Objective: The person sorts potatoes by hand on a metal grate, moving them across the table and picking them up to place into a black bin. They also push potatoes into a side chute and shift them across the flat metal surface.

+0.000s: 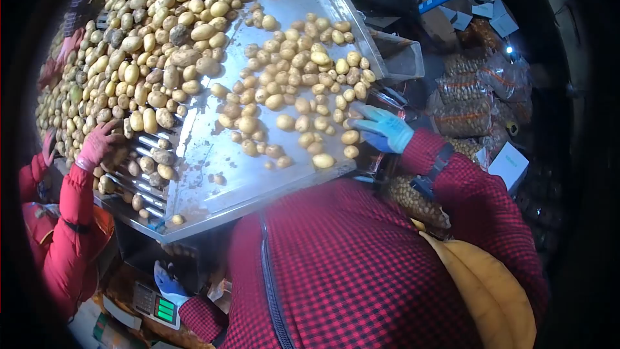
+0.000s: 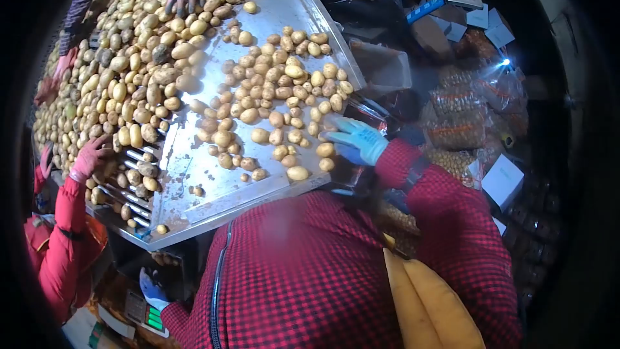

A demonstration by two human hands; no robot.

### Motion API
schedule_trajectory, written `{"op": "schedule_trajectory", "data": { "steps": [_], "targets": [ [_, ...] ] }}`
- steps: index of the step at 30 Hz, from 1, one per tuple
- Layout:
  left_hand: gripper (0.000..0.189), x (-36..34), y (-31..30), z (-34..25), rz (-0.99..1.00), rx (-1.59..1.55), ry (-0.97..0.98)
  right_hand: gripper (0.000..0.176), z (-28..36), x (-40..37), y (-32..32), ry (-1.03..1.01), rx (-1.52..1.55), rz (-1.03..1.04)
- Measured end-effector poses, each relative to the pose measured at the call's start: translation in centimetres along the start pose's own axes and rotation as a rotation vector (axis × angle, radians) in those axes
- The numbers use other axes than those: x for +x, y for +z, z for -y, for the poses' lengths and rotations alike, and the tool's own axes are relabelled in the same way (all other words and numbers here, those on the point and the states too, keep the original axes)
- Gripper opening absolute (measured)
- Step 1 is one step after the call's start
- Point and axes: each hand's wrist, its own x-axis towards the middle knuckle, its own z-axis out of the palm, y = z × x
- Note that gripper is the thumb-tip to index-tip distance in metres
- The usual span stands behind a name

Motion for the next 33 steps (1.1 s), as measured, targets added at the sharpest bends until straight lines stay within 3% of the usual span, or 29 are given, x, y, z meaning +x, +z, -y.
{"op": "schedule_trajectory", "data": {
  "steps": [1,3,5,6,7,9,10,13,16,18,19,20,21,23,24,25,27,28,31,32,33],
  "targets": [
    [0.049,-0.9,1.9,-2.4,0.042,0.075,0.104,0.045,-0.3,-0.8,-0.7,0.156,0.249,-0.054],
    [0.047,-2.8,5.8,-6.6,0.054,0.125,0.232,0.040,-2.0,-0.8,-3.1,0.147,-0.016,-0.199],
    [0.043,-4.9,11.0,-11.7,0.167,0.052,0.126,0.035,-4.4,-0.5,-4.1,0.402,0.216,-0.367],
    [0.041,-5.4,13.4,-13.5,0.223,0.012,0.074,0.032,-7.1,0.5,-3.5,0.469,0.147,-0.462],
    [0.040,-5.4,15.1,-14.5,0.388,0.016,0.069,0.028,-9.1,2.4,-3.6,0.377,0.271,-0.547],
    [0.044,-5.6,18.8,-16.1,0.607,0.082,0.114,0.028,-9.6,6.8,-6.4,0.490,0.403,-0.497],
    [0.048,-5.9,21.1,-17.0,0.660,0.148,0.161,0.029,-11.7,9.2,-6.4,0.394,0.395,-0.509],
    [0.064,-5.0,26.1,-18.7,0.805,0.192,-0.004,0.034,-12.2,15.7,-7.1,0.251,0.272,-0.494],
    [0.072,-3.5,30.5,-18.9,0.837,0.184,-0.154,0.038,-12.4,21.2,-4.3,0.054,0.438,-0.427],
    [0.079,-3.7,33.3,-19.7,0.835,0.161,-0.270,0.036,-10.0,23.9,-1.2,0.090,0.173,-0.419],
    [0.083,-2.9,34.0,-18.6,0.873,0.171,-0.261,0.040,-9.1,24.2,0.4,0.007,0.206,-0.337],
    [0.087,-2.0,34.8,-17.0,0.914,0.180,-0.254,0.048,-5.9,23.5,-0.8,0.028,-0.056,-0.091],
    [0.053,-2.0,35.6,-16.1,0.961,0.350,-0.065,0.055,-4.5,22.5,1.2,-0.024,-0.296,-0.118],
    [0.050,-0.8,37.3,-13.0,1.122,0.702,0.407,0.054,-2.7,20.5,2.0,-0.048,-0.315,-0.176],
    [0.048,-0.7,37.8,-11.7,1.157,0.783,0.565,0.053,-2.7,19.6,2.6,-0.063,-0.253,-0.233],
    [0.046,-1.0,38.2,-10.9,1.164,0.804,0.639,0.053,-2.3,18.3,2.1,-0.073,-0.252,-0.149],
    [0.102,-0.9,39.5,-9.8,1.175,0.741,0.392,0.052,-1.6,15.2,0.8,-0.083,-0.251,0.022],
    [0.101,-2.8,39.9,-11.4,1.078,0.331,0.014,0.051,-1.6,13.9,0.8,-0.088,-0.243,0.013],
    [0.095,-8.4,39.0,-17.7,1.215,0.847,0.699,0.047,-1.4,10.1,1.2,-0.098,-0.205,0.008],
    [0.094,-7.3,39.4,-13.3,1.045,0.631,0.411,0.047,-1.3,8.9,0.9,-0.095,-0.203,0.031],
    [0.090,-8.0,39.5,-13.3,0.924,0.633,0.600,0.047,-1.3,7.8,0.4,-0.093,-0.204,0.054]
  ]
}}
